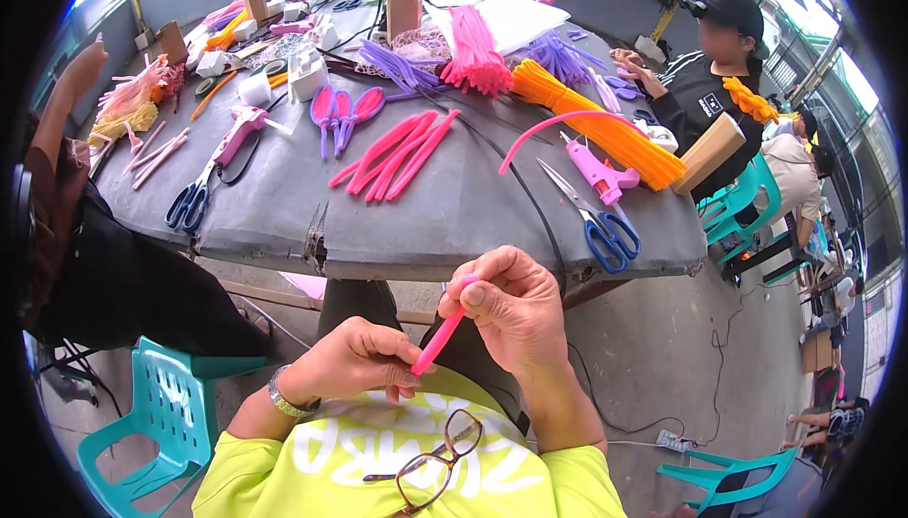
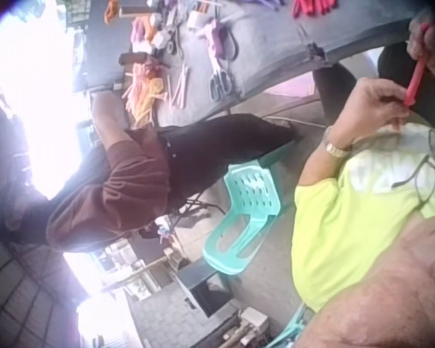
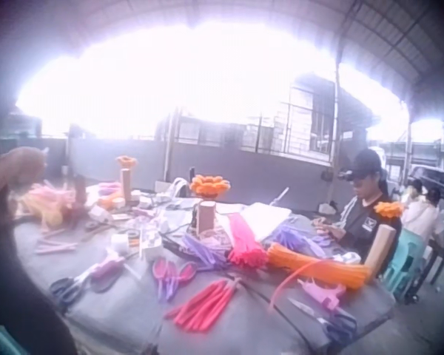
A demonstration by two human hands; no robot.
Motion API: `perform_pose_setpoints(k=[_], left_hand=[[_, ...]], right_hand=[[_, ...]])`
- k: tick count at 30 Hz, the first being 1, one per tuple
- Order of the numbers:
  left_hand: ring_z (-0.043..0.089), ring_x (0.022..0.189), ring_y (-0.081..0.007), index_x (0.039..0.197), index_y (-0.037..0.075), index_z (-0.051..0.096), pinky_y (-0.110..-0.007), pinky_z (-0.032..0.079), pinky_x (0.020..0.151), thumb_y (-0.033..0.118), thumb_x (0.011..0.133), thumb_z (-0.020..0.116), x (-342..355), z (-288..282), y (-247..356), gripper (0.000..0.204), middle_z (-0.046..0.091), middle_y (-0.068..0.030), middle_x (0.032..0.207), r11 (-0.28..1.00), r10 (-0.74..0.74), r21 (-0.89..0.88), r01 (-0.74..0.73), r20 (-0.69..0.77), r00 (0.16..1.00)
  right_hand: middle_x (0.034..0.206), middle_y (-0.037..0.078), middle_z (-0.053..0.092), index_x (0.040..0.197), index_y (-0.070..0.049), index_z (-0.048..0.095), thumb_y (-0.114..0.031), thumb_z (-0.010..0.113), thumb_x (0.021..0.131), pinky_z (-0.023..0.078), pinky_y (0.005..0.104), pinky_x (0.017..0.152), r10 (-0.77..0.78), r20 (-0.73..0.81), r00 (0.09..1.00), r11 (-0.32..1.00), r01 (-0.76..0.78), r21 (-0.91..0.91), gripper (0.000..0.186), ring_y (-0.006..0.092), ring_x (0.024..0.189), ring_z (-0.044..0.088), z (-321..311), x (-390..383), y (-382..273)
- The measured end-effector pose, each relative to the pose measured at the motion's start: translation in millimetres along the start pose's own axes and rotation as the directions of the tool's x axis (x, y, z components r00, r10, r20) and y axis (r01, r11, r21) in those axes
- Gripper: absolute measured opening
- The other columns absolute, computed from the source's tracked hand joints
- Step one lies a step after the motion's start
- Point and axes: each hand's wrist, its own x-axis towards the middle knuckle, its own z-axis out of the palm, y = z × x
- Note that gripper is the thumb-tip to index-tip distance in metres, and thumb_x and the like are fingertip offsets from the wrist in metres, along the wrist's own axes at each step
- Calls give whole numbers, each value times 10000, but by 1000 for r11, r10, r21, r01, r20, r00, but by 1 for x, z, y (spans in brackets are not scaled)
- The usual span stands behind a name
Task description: The person picks up a bundle of pink pipe cleaners, selects a single piece, and uses scissors to cut it. They then bend the pink pipe cleaner into a loop and continue cutting and shaping pipe cleaner segments on a craft table.
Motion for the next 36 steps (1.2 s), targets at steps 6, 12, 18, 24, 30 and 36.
perform_pose_setpoints(k=[6, 12, 18, 24, 30, 36], left_hand=[[698, 745, -145, 990, -52, 695, -254, 587, 645, -82, 868, 642, 0, -3, 4, 137, 694, -68, 826, 999, 26, -28, -29, -117, 993], [688, 746, -128, 1070, -60, 679, -242, 580, 653, -58, 888, 629, 13, -11, 11, 189, 697, -79, 865, 988, 129, -42, -150, -321, 938], [697, 743, -141, 1056, -69, 674, -245, 587, 648, -49, 881, 646, 34, -4, 7, 178, 700, -91, 847, 978, 185, -10, -206, -400, 898], [699, 764, -130, 1083, -60, 674, -239, 587, 676, -24, 895, 647, 35, -5, 3, 193, 704, -73, 885, 976, 186, -30, -215, -395, 900], [700, 744, -150, 1050, -74, 674, -247, 583, 642, -45, 880, 654, 33, 0, 5, 174, 706, -109, 856, 968, 204, -40, -249, -457, 866], [691, 744, -117, 1054, -62, 683, -236, 591, 656, -24, 894, 648, 34, 1, 2, 168, 700, -68, 857, 946, 306, 59, -318, -478, 823]], right_hand=[[938, 150, 680, 934, -13, 598, -15, 694, 879, 545, 298, 737, -394, 16, 919, 809, 355, -469, 110, 211, 829, 673, -8, 7, -36], [974, 143, 673, 1043, -3, 655, -58, 680, 851, 510, 381, 776, -437, 207, 875, -483, -34, -875, 201, 326, 837, 643, -45, 2, -105], [949, 136, 669, 1023, -8, 676, -126, 689, 852, 507, 423, 757, -323, 38, 946, -504, -137, -853, 208, 342, 836, 649, -72, 3, -121], [915, 143, 672, 1061, -45, 670, -89, 733, 798, 524, 386, 758, -171, -91, 981, -450, -159, -879, 274, 300, 817, 669, -62, -1, -128], [892, 121, 669, 1137, -17, 641, -21, 720, 769, 536, 362, 731, 14, -177, 984, -518, -144, -843, 376, 239, 790, 681, -53, 2, -150], [918, 107, 645, 1341, 48, 487, -181, 806, 781, 530, 270, 692, -256, -158, 954, 598, 27, -801, 684, 170, 823, 672, -43, -39, -103]])
